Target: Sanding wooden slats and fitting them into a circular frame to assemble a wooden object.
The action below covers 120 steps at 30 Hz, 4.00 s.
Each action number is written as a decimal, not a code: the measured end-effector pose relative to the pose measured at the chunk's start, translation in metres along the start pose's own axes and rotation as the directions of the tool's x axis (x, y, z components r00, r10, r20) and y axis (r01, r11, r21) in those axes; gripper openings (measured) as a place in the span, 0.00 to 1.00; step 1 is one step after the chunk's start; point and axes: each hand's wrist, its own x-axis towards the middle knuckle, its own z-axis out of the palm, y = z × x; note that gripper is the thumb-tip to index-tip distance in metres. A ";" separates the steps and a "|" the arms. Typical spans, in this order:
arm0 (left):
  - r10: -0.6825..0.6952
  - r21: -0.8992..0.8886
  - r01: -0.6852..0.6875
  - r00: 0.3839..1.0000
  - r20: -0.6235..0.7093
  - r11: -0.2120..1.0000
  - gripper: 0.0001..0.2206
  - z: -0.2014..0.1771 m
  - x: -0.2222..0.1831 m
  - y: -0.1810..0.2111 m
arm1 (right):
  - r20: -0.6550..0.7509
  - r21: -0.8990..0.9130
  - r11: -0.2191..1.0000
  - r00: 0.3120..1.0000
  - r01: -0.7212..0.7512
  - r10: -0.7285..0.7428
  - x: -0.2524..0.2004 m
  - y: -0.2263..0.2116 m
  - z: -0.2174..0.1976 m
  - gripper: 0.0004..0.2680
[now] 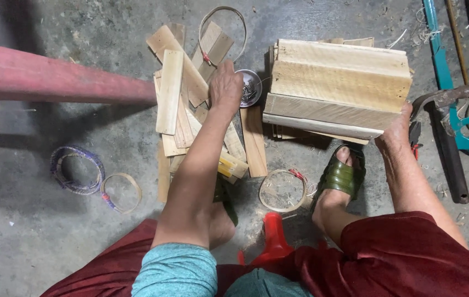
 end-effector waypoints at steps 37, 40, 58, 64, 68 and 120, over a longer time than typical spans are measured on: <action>-0.223 -0.819 0.429 0.817 0.532 -0.381 0.14 -0.042 -0.031 -0.011 | -0.065 0.112 0.992 0.997 0.050 -0.043 0.006 0.008 0.017 0.12; -0.169 -0.842 0.386 0.865 0.472 -0.378 0.18 -0.060 -0.037 -0.003 | -0.078 0.135 0.989 0.996 0.060 -0.050 -0.009 0.000 0.023 0.12; -0.467 -0.974 0.190 0.855 0.227 -0.126 0.14 -0.071 -0.056 0.128 | -0.083 -0.457 0.874 0.971 0.163 -0.225 -0.065 -0.053 0.061 0.13; -0.443 -0.974 0.217 0.869 0.223 -0.064 0.13 -0.081 -0.045 0.131 | -0.040 -0.445 0.799 0.883 0.404 -0.468 -0.062 -0.039 0.061 0.14; -0.440 -0.974 0.227 0.872 0.216 -0.027 0.13 -0.087 -0.036 0.130 | -0.022 -0.253 0.840 0.866 0.479 -0.500 -0.070 -0.042 0.060 0.14; -0.644 -0.855 0.099 0.703 -0.302 0.510 0.06 -0.126 -0.040 0.135 | 0.087 -0.503 0.812 0.952 0.295 -0.292 -0.034 -0.021 0.045 0.09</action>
